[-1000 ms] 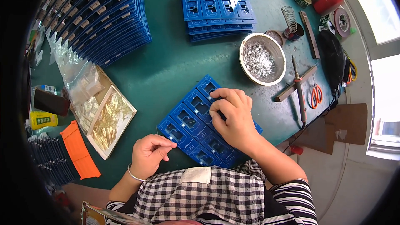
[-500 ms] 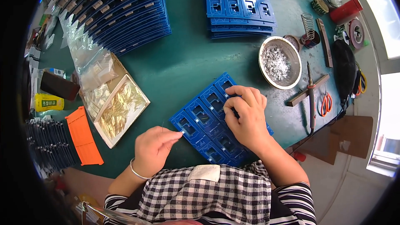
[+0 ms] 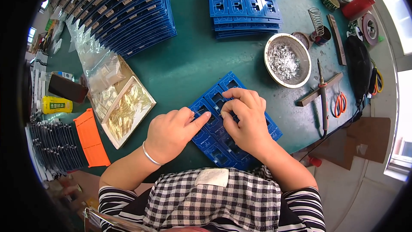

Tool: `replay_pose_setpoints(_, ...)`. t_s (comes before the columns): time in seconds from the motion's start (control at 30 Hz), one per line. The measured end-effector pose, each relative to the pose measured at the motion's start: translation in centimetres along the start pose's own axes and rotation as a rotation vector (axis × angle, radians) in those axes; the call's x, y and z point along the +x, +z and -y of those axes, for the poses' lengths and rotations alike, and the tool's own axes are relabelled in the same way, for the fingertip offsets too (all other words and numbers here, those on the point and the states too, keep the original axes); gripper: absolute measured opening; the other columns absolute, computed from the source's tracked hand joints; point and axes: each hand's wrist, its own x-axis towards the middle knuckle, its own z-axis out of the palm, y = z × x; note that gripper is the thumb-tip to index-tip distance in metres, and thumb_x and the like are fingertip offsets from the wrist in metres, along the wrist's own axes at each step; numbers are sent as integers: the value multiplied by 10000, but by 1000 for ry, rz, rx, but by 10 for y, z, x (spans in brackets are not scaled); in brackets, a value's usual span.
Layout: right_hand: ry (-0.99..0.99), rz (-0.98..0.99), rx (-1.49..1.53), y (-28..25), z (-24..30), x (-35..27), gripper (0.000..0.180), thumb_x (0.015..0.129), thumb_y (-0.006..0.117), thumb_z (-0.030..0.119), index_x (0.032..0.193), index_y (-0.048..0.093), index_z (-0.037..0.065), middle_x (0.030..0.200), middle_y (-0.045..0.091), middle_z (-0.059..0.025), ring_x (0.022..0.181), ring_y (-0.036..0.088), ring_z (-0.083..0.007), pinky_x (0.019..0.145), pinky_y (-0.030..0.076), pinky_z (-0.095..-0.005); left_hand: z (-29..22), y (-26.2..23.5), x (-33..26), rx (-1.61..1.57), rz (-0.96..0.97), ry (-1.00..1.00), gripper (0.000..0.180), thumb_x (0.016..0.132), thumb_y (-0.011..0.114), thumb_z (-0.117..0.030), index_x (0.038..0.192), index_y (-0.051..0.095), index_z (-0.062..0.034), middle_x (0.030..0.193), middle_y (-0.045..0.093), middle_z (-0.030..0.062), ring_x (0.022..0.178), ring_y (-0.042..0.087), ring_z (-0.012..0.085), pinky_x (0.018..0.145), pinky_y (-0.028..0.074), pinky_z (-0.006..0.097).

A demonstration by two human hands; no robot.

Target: The person assembles small metal pins into blue plastic housings by hand at a factory workstation.

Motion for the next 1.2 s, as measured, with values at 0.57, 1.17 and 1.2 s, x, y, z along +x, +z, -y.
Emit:
replay_pose_setpoints(0.57, -19, 0, -38, 15, 9, 6, 142, 709, 658, 27, 818, 590, 86, 1084, 574, -42, 970, 522, -235, 856, 352, -370, 10, -5, -3, -264, -20, -53, 277, 735, 650, -51, 984, 700, -160, 775, 561, 36, 654, 612, 176, 520, 487, 272)
replay_pose_setpoints(1.17, -173, 55, -129, 19, 4, 11, 134, 729, 641, 31, 842, 585, 77, 1078, 564, -44, 945, 521, -225, 839, 363, -362, 17, 0, -33, -655, -123, -282, 242, 762, 663, 17, 951, 687, -132, 779, 583, 55, 619, 611, 231, 522, 485, 317)
replay_pose_setpoints(1.2, -182, 77, -136, 17, 5, 12, 126, 735, 637, 39, 844, 586, 77, 1081, 561, -42, 949, 519, -225, 843, 362, -362, 16, 0, -33, -655, -122, -282, 242, 762, 663, 17, 951, 687, -132, 779, 583, 55, 619, 611, 231, 522, 485, 317)
